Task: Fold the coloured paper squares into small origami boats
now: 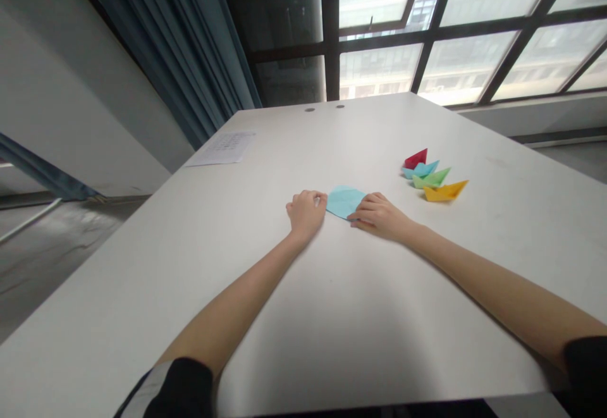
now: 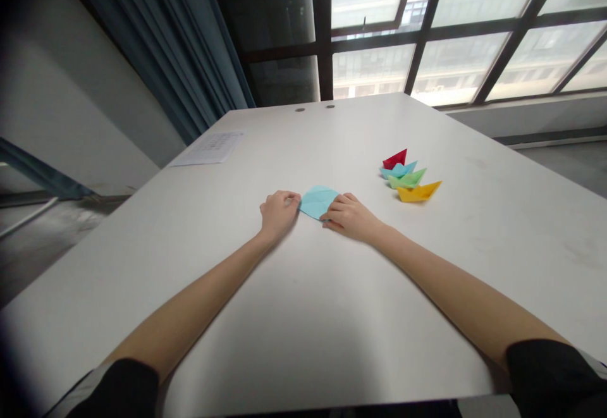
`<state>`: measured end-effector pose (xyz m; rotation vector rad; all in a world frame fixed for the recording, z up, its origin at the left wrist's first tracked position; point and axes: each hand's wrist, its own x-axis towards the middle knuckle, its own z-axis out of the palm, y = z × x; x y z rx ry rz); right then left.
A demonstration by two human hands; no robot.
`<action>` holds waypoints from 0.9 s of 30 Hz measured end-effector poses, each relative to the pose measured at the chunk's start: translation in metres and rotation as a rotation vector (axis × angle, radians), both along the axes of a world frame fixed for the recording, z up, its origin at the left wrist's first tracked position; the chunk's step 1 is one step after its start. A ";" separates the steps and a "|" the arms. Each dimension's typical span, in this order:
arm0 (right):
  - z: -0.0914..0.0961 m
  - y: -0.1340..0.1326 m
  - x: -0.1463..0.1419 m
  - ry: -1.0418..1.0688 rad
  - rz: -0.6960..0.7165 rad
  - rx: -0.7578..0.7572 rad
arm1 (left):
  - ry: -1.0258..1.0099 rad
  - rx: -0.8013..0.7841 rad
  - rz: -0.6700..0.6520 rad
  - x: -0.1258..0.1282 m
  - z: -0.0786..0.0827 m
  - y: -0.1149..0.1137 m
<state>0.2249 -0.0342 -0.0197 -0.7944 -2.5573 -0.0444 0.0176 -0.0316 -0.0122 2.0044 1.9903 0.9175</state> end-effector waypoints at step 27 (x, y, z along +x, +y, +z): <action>-0.017 0.025 0.021 0.205 -0.385 -0.184 | 0.185 0.051 -0.158 -0.004 -0.004 -0.003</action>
